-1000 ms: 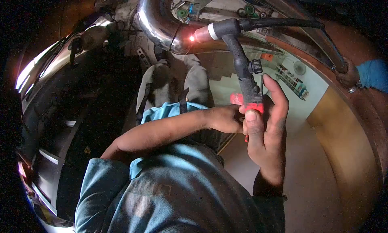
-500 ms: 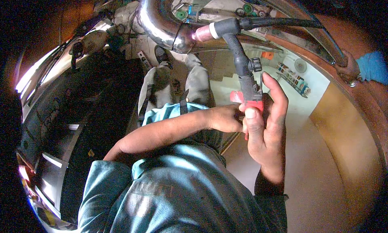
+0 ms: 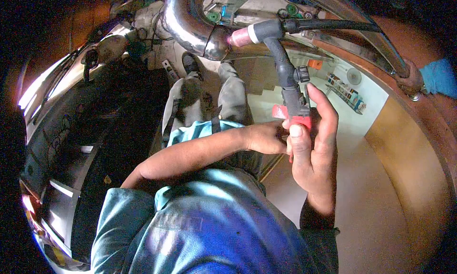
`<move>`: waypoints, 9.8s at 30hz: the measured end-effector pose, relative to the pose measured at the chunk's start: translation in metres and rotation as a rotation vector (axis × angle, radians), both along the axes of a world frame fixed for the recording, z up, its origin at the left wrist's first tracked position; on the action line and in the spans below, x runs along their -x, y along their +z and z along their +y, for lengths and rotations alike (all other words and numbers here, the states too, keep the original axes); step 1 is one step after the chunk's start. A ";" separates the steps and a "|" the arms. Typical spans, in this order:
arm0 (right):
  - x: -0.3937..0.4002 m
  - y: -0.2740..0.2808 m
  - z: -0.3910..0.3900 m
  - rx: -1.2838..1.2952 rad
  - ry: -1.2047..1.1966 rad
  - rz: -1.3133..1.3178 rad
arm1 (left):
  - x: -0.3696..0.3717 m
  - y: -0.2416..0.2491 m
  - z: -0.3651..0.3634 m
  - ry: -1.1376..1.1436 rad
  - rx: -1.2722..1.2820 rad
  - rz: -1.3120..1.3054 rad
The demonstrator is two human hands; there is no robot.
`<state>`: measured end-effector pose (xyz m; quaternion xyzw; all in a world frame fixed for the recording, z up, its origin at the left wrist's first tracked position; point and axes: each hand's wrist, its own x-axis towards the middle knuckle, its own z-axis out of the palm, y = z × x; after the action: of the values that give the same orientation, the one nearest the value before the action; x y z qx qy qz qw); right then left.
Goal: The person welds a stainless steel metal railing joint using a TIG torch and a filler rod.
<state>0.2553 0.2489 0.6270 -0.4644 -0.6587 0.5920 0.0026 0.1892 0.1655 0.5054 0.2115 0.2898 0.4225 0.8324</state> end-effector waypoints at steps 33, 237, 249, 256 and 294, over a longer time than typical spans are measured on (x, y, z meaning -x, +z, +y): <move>-0.003 0.000 0.002 0.007 0.019 0.030 | -0.012 -0.006 0.001 0.073 0.015 -0.029; -0.027 -0.031 0.012 0.278 -0.013 0.482 | 0.079 0.081 -0.025 0.645 0.419 0.147; -0.018 -0.026 -0.007 -0.168 0.001 0.081 | 0.078 0.081 -0.025 0.645 0.430 0.165; -0.017 -0.027 -0.009 -0.186 -0.007 0.072 | 0.079 0.081 -0.025 0.646 0.413 0.171; -0.017 -0.025 -0.010 -0.148 -0.033 0.076 | 0.080 0.080 -0.027 0.645 0.417 0.190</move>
<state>0.2721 0.2385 0.6016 -0.4511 -0.6924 0.5586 0.0717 0.1096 0.1381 0.5853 -0.0259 0.4969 0.5730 0.6512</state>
